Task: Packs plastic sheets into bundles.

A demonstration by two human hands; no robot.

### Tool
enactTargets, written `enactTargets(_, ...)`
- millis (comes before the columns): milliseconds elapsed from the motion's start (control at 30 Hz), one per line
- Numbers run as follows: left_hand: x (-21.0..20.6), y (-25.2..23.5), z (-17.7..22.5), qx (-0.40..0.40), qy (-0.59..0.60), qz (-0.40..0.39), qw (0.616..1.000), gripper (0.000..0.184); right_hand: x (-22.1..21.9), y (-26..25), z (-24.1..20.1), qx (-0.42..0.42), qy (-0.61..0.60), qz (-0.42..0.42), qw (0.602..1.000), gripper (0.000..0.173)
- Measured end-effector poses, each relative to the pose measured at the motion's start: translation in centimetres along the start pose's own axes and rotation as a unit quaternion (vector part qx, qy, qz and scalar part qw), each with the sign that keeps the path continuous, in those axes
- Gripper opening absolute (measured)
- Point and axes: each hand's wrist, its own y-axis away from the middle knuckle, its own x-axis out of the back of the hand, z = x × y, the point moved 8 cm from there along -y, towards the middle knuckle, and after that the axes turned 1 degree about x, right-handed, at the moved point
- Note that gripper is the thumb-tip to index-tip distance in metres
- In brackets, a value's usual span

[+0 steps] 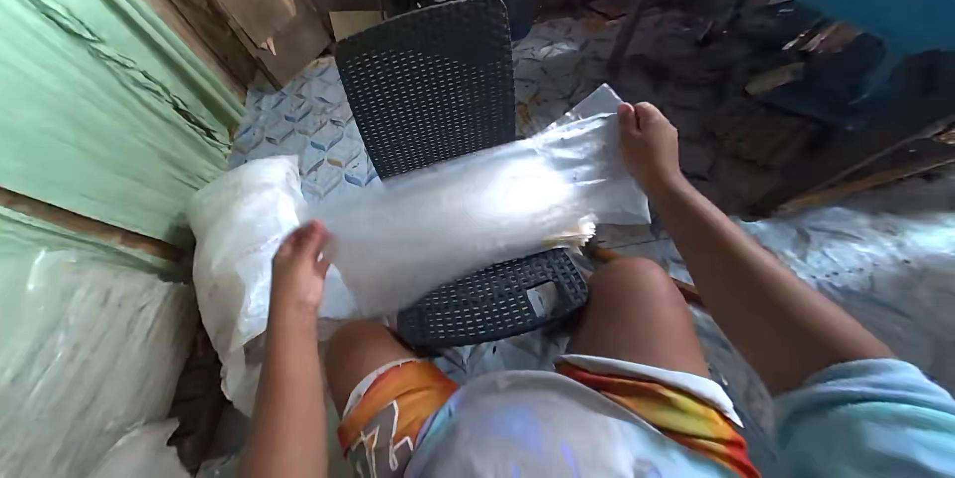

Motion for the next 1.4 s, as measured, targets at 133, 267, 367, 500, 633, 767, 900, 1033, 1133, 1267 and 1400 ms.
enactTargets(133, -2.1, -3.9, -1.5, 0.075, -0.016, -0.055, 0.996, 0.035, -4.1, -2.6, 1.6, -0.102, -0.266, -0.15, 0.947, 0.024)
enactTargets(267, -3.0, -7.5, -1.8, 0.04, -0.177, 0.002, 0.983, 0.038, -4.9, -3.8, -0.2, -0.04, -0.01, -0.075, 0.996, 0.03)
enactTargets(367, -4.2, -10.5, -3.0, 0.009, -0.349, 0.048, 0.936, 0.047, -9.6, -3.6, 1.5, -0.038, 0.148, -0.103, 0.983, 0.031)
enactTargets(500, -6.1, -13.5, -12.7, 0.066, -0.5, 0.007, 0.864, 0.046, -16.6, -2.4, 8.4, -0.086, 0.215, -0.157, 0.96, 0.037)
enactTargets(633, -6.0, -13.6, -19.2, 0.128, -0.507, 0.018, 0.852, 0.05, -19.3, -0.7, 12.7, -0.146, 0.24, -0.171, 0.944, 0.042)
enactTargets(767, -6.5, -12.7, -14.7, 0.041, -0.488, 0.075, 0.868, 0.042, -16.8, -1.9, 9.6, -0.055, 0.174, -0.114, 0.977, 0.041)
enactTargets(900, -13.8, -10.7, -12.4, -0.067, -0.484, -0.089, 0.868, 0.053, -21.0, 0.7, 3.7, 0.176, 0.125, -0.24, 0.947, 0.06)
enactTargets(1033, -13.2, -13.3, -20.5, 0.002, -0.447, -0.179, 0.877, 0.057, -25.2, 0.5, 12.1, 0.045, 0.057, -0.33, 0.941, 0.066)
enactTargets(1133, -10.6, -14.3, -23.4, 0.019, -0.344, -0.145, 0.927, 0.056, -23.9, 2.8, 15.1, -0.131, -0.092, -0.347, 0.924, 0.076)
enactTargets(1267, -8.1, -12.5, -25.2, 0.196, -0.235, -0.107, 0.946, 0.064, -22.7, 4.6, 15.3, -0.226, -0.098, -0.354, 0.902, 0.068)
enactTargets(1400, -1.5, -10.7, -26.4, 0.335, -0.193, -0.149, 0.91, 0.084, -17.5, 1.5, 17.0, -0.146, -0.013, -0.296, 0.944, 0.061)
